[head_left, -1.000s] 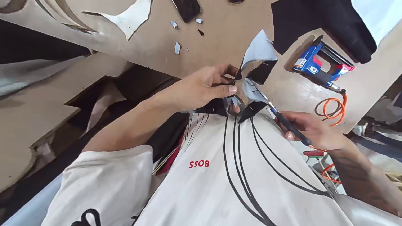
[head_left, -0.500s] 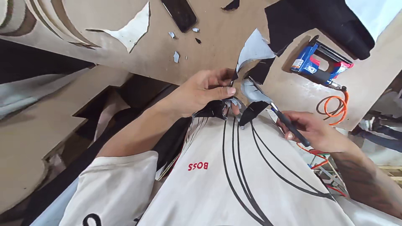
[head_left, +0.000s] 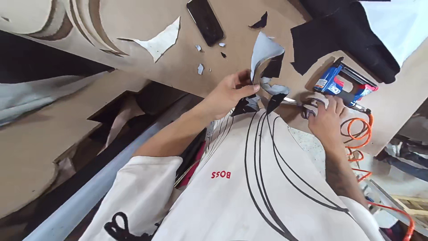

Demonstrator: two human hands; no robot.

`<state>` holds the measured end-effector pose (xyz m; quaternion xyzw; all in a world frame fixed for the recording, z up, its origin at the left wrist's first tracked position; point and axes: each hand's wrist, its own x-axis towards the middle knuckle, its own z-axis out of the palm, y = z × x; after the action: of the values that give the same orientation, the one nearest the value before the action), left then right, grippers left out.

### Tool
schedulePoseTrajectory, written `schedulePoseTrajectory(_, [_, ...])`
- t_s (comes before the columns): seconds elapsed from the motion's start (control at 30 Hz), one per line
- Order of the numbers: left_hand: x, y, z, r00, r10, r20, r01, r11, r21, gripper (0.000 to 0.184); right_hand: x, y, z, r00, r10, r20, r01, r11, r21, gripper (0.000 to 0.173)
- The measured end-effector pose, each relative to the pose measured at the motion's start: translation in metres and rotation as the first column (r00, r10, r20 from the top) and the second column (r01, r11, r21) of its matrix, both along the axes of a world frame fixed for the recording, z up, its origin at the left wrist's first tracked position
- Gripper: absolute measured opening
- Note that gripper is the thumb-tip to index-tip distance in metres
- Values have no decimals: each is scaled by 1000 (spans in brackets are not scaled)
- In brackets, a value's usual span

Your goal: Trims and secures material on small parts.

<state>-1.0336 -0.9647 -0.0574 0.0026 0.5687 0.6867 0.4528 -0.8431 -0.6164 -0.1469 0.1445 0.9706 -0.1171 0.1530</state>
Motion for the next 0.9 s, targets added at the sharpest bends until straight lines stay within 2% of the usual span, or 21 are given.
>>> schedulePoseTrajectory(0.07, [5, 8, -8, 995, 100, -11, -100, 995, -9, 40, -30, -32, 34, 971, -49, -236, 36, 998, -59, 45])
schedulePoseTrajectory(0.13, [12, 16, -15, 992, 118, -47, -118, 993, 7, 41, -60, -71, 78, 908, -79, -411, -54, 952, -303, 48])
schedulePoseTrajectory(0.2, [17, 23, -19, 990, 85, -113, -83, 996, 25, 39, -87, -96, 103, 925, -31, -378, -168, 860, -482, 52])
schedulePoseTrajectory(0.23, [20, 26, -20, 987, 64, -145, -62, 998, 23, 38, -96, -103, 104, 939, 2, -343, -195, 826, -529, 47])
schedulePoseTrajectory(0.3, [22, 28, -22, 975, 30, -219, -33, 999, -8, 37, -108, -108, 95, 963, 19, -268, -185, 769, -612, 30])
schedulePoseTrajectory(0.37, [22, 26, -22, 960, 26, -280, -33, 999, -20, 39, -109, -109, 85, 977, -33, -210, -121, 727, -676, 24])
schedulePoseTrajectory(0.5, [27, 23, -22, 945, -11, -326, -14, 997, -76, 46, -99, -114, 81, 971, -86, -224, -87, 745, -661, 24])
schedulePoseTrajectory(0.63, [32, 21, -24, 913, -55, -404, -7, 989, -150, 49, -86, -129, 78, 864, -82, -496, -213, 834, -509, 11])
schedulePoseTrajectory(0.7, [35, 24, -26, 900, -17, -436, -54, 987, -151, 47, -80, -135, 72, 790, -82, -608, -249, 863, -440, 11])
schedulePoseTrajectory(0.73, [36, 26, -26, 897, 12, -442, -81, 987, -136, 47, -78, -134, 71, 783, -116, -612, -231, 858, -458, 16])
schedulePoseTrajectory(0.77, [35, 27, -26, 898, 35, -438, -98, 988, -122, 46, -77, -130, 74, 807, -171, -566, -193, 829, -525, 27])
schedulePoseTrajectory(0.8, [34, 28, -25, 906, 51, -421, -106, 988, -108, 46, -75, -122, 77, 851, -237, -468, -141, 756, -639, 45])
schedulePoseTrajectory(0.83, [31, 28, -26, 920, 59, -388, -104, 990, -97, 46, -72, -112, 80, 895, -291, -339, -90, 625, -775, 61])
schedulePoseTrajectory(0.87, [28, 28, -28, 936, 64, -347, -99, 992, -84, 46, -70, -101, 81, 923, -321, -211, -36, 474, -880, 65])
schedulePoseTrajectory(0.9, [24, 28, -31, 952, 68, -300, -93, 993, -68, 45, -70, -92, 79, 941, -318, -116, 4, 354, -935, 59])
